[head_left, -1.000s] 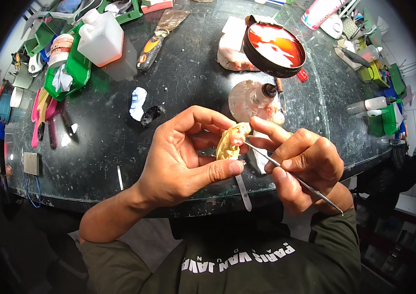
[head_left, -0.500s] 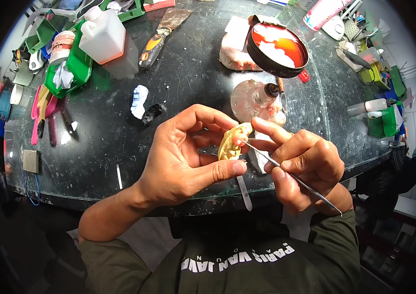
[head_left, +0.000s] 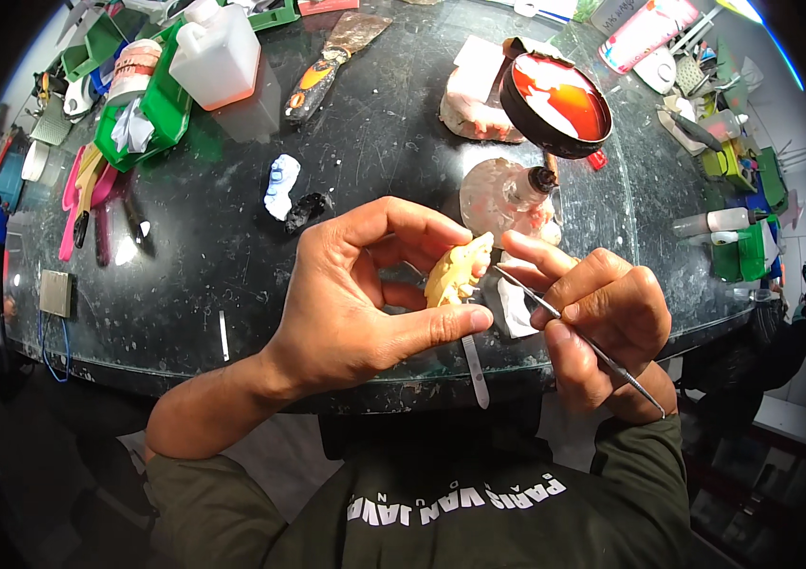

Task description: The person holds a dental model and sculpts wax onto it using a metal dental tool.

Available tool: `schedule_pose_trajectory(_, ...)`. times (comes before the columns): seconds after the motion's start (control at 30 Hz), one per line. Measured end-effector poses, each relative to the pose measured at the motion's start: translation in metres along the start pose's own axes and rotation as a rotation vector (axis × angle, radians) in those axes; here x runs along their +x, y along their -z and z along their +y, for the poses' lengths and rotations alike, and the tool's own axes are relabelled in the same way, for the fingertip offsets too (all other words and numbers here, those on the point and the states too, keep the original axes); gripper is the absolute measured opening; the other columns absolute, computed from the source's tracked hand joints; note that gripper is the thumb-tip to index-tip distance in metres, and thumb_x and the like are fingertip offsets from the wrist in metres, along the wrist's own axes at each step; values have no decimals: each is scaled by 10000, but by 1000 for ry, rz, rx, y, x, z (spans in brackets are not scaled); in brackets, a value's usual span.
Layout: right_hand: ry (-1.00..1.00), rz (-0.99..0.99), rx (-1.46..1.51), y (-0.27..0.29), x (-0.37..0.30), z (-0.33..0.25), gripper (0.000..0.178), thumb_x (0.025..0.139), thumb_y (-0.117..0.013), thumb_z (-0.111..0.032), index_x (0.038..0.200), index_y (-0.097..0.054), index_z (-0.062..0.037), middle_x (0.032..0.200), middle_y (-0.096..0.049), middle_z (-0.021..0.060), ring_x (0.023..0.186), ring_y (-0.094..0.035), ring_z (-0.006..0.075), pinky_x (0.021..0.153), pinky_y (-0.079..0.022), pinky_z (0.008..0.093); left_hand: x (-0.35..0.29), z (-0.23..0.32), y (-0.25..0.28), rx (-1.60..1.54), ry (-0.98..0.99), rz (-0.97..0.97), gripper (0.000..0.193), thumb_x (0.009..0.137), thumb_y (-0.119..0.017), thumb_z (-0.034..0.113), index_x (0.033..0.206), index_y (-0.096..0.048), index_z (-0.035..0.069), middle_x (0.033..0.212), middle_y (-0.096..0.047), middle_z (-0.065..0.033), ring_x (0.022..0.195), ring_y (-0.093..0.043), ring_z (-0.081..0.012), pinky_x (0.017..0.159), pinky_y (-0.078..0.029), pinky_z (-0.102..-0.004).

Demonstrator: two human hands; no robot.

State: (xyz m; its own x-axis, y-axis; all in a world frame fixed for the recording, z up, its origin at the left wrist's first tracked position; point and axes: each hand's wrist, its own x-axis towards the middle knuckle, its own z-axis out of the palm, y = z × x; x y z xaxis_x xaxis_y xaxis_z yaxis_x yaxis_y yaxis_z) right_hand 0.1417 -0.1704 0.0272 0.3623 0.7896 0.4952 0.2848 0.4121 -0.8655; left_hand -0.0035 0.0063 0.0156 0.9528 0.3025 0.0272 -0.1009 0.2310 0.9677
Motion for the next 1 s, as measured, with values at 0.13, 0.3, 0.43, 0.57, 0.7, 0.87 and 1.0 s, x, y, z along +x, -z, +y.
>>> schedule_pose_trajectory(0.13,43,-81,-89,4,3,0,250,745,-591,180,926,-512,27,796,-613,150,868,-717,309,993,-543,559,-1,1,3,-11,-16,27,447,748,-851,-40,1140,-634,-30,1037,-676,-87,996,-676,-141,851,-599,-280)
schedule_pose_trajectory(0.3,94,-52,-158,3,-2,-4,266,769,-558,192,975,-495,36,846,-595,167,848,-710,292,952,-579,520,-3,-1,4,-3,-21,27,409,747,-842,-47,1113,-661,-37,1042,-678,-85,998,-682,-145,815,-599,-267)
schedule_pose_trajectory(0.43,143,163,-335,9,1,2,202,852,-563,146,1004,-471,50,914,-581,193,667,-634,168,677,-611,323,-2,-1,4,33,-64,52,404,743,-842,-50,1108,-668,-30,1038,-662,-84,996,-688,-156,814,-608,-273)
schedule_pose_trajectory(0.57,80,336,-317,16,9,2,179,877,-608,122,1003,-508,44,882,-638,181,602,-598,105,517,-487,207,0,3,2,251,-232,111,392,735,-838,-64,1091,-680,-17,1046,-644,-89,991,-692,-171,820,-625,-285)
schedule_pose_trajectory(0.7,77,368,-268,17,11,7,164,874,-611,127,986,-527,41,889,-644,172,647,-605,114,594,-499,218,0,1,3,237,-268,109,400,729,-836,-74,1094,-681,-16,1045,-641,-90,992,-692,-174,825,-629,-286)
schedule_pose_trajectory(0.87,204,247,-420,19,9,11,226,810,-639,118,971,-530,5,853,-654,148,853,-590,198,788,-486,321,0,1,2,205,-244,106,405,740,-836,-62,1110,-678,-24,1048,-648,-95,997,-694,-174,839,-618,-283)
schedule_pose_trajectory(1.0,362,-31,-724,14,11,-6,331,712,-720,62,967,-583,-99,824,-721,45,843,-569,233,806,-464,370,-1,-1,4,177,-234,80,402,757,-834,-45,1124,-670,-50,1047,-661,-106,989,-699,-173,868,-587,-285)
